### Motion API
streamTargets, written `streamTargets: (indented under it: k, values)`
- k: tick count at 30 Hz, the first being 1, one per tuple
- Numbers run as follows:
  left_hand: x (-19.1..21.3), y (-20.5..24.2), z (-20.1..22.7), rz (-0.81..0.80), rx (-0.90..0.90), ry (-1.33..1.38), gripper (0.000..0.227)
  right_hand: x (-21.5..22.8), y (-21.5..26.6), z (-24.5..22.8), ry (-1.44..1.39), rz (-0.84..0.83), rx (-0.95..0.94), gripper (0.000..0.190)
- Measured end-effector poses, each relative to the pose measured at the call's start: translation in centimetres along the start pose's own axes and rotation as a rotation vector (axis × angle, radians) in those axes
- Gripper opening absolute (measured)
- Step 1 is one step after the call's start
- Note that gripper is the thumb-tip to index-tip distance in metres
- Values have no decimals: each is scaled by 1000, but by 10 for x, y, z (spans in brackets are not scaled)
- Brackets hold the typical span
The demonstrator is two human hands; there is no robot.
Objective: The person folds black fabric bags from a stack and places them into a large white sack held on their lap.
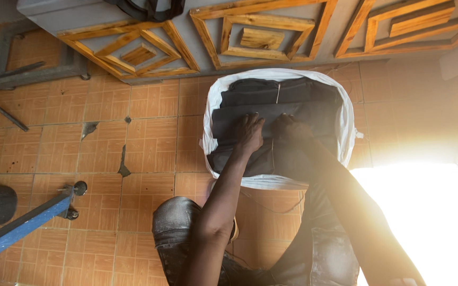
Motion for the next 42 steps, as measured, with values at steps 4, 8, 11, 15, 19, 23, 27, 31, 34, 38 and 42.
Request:
streamTargets:
  k: [4,8,11,15,19,23,27,31,34,38,42]
  values:
    - [11,14,3,44,-4,-69,53,34,-14,10,-55,-166,195,27]
    - [-4,-7,-14,214,-47,-54,26,39,-20,23,1,67,135,26]
    - [29,-31,-15,302,-89,14,20,62,-34,20,-62,246,138,20]
    - [74,-54,-14,262,-140,130,21,61,-44,30,-180,306,95,16]
    - [110,-52,-4,259,-168,60,23,85,-51,18,-200,383,57,18]
    - [134,-49,1,246,-84,54,17,100,-43,7,-122,477,155,41]
    - [162,-49,0,181,86,157,18,127,-16,-26,-103,340,290,85]
    - [155,-52,-10,88,222,239,22,89,-21,-16,-95,538,337,55]
    - [168,-48,-5,62,268,288,24,93,-28,-17,-112,611,399,22]
    - [245,-22,48,-51,79,407,51,103,-55,-10,-62,658,278,8]
    - [242,-33,53,101,-104,153,28,154,-74,-19,-68,501,184,23]
Point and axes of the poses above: each hand's wrist, its own y-axis away from the middle knuckle, its own x-axis out of the back of the hand, z = x × y, the point moved 1 cm from there along -y, towards the middle knuckle, and after that the axes turned 15 degrees about z, right-handed, at the moved point
